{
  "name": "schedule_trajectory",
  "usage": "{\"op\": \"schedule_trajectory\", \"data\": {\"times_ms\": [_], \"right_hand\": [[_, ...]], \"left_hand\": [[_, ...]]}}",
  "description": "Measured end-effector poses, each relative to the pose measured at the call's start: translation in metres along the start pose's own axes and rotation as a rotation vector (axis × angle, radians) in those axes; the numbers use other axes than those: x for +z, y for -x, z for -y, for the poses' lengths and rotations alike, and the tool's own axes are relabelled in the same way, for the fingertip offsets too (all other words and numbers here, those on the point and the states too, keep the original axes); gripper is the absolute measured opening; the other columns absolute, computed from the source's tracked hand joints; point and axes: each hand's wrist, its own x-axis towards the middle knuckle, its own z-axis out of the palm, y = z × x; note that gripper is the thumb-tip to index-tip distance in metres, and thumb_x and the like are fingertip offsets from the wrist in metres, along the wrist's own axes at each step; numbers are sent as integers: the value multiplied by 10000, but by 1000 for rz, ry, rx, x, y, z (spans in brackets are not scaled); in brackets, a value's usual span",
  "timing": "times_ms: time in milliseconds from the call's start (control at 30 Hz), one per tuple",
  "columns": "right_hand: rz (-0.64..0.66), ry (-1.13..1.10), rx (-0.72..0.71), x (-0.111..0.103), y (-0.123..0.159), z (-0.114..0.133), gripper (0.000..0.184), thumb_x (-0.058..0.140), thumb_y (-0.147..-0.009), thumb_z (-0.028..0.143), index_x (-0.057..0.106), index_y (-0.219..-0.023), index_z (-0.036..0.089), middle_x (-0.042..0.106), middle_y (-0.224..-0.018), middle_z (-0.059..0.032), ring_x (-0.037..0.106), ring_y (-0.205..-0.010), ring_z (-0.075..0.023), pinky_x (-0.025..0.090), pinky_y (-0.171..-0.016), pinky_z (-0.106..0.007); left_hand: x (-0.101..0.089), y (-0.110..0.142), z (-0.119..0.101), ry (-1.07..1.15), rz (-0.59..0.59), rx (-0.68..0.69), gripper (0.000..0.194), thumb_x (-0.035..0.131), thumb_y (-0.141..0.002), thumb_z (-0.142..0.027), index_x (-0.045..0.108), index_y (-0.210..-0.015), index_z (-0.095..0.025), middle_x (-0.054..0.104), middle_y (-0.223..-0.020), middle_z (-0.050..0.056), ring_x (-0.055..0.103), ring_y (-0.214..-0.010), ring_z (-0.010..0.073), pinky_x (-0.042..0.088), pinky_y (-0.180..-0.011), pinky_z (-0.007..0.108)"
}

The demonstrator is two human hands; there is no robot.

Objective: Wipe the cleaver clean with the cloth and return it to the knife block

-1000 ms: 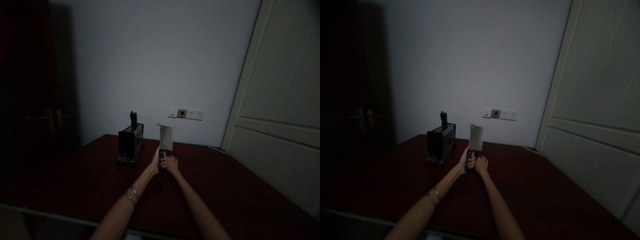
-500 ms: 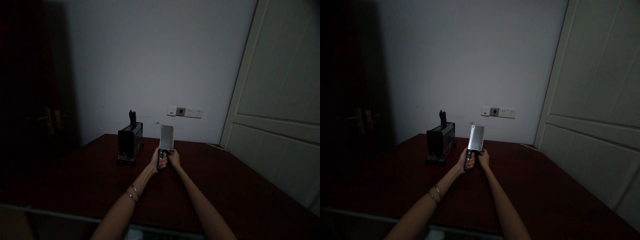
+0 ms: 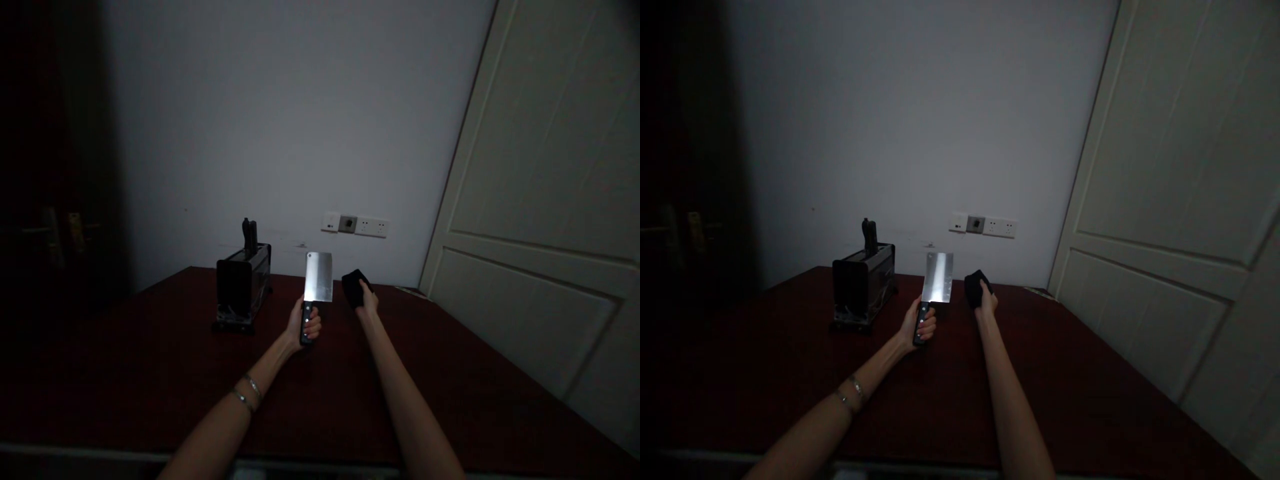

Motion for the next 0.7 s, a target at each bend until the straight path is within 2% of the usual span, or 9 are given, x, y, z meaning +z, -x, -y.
{"op": "schedule_trajectory", "data": {"times_ms": [100, 167, 233, 300, 367, 400, 567, 700], "right_hand": [[-41, 8, -111, 14, -8, 25, 494, 654, -644, 390, 632, -1020, 70, 708, -847, -98, 650, -794, -218, 536, -677, -323], [12, 31, -222, 26, -7, 39, 469, 657, -647, 328, 639, -1056, 100, 697, -973, -86, 625, -928, -209, 499, -803, -314], [185, 135, -419, 39, -3, 47, 415, 620, -682, 253, 646, -1079, 135, 670, -1077, -76, 588, -1034, -204, 439, -913, -328], [464, 320, -629, 49, 2, 51, 394, 579, -694, 161, 654, -1081, 168, 636, -1151, -62, 541, -1122, -201, 364, -1001, -346], [719, 515, -744, 56, 6, 50, 442, 559, -670, 76, 654, -1084, 200, 604, -1205, -39, 478, -1199, -197, 291, -1061, -361], [800, 594, -762, 58, 7, 50, 468, 553, -665, 54, 648, -1095, 214, 589, -1225, -29, 449, -1227, -194, 268, -1076, -374], [922, 756, -829, 50, 22, 45, 404, 523, -800, 171, 573, -1196, 231, 532, -1292, -37, 382, -1279, -189, 255, -1081, -419], [1212, 810, -947, 23, 56, 33, 423, 457, -869, 209, 476, -1291, 224, 469, -1354, -37, 352, -1296, -163, 244, -1094, -375]], "left_hand": [[-2, -1, 3, -12, 0, -25, 563, 282, -839, -617, 375, -506, -173, 215, -350, -73, 140, -276, 43, 194, -264, 152], [-3, -2, 5, -22, -3, -43, 565, 286, -833, -624, 376, -505, -174, 222, -347, -70, 148, -271, 46, 189, -265, 155], [-5, -4, 7, -33, -4, -64, 569, 278, -833, -628, 373, -500, -176, 230, -342, -65, 159, -265, 51, 186, -265, 158], [-5, -5, 8, -48, 3, -84, 577, 260, -838, -630, 366, -492, -179, 236, -335, -59, 167, -259, 58, 189, -264, 164], [-5, -5, 8, -60, 11, -94, 588, 242, -841, -635, 363, -488, -181, 241, -330, -55, 174, -253, 62, 196, -264, 169], [-5, -5, 7, -64, 14, -93, 592, 238, -841, -638, 365, -488, -180, 244, -330, -54, 177, -252, 63, 200, -265, 169], [-6, -3, 4, -64, 14, -94, 612, 214, -844, -647, 379, -490, -175, 245, -332, -52, 174, -253, 60, 194, -265, 168], [-9, -2, 2, -28, -52, -69, 622, 193, -849, -642, 395, -498, -170, 243, -337, -52, 171, -259, 54, 184, -266, 163]]}}
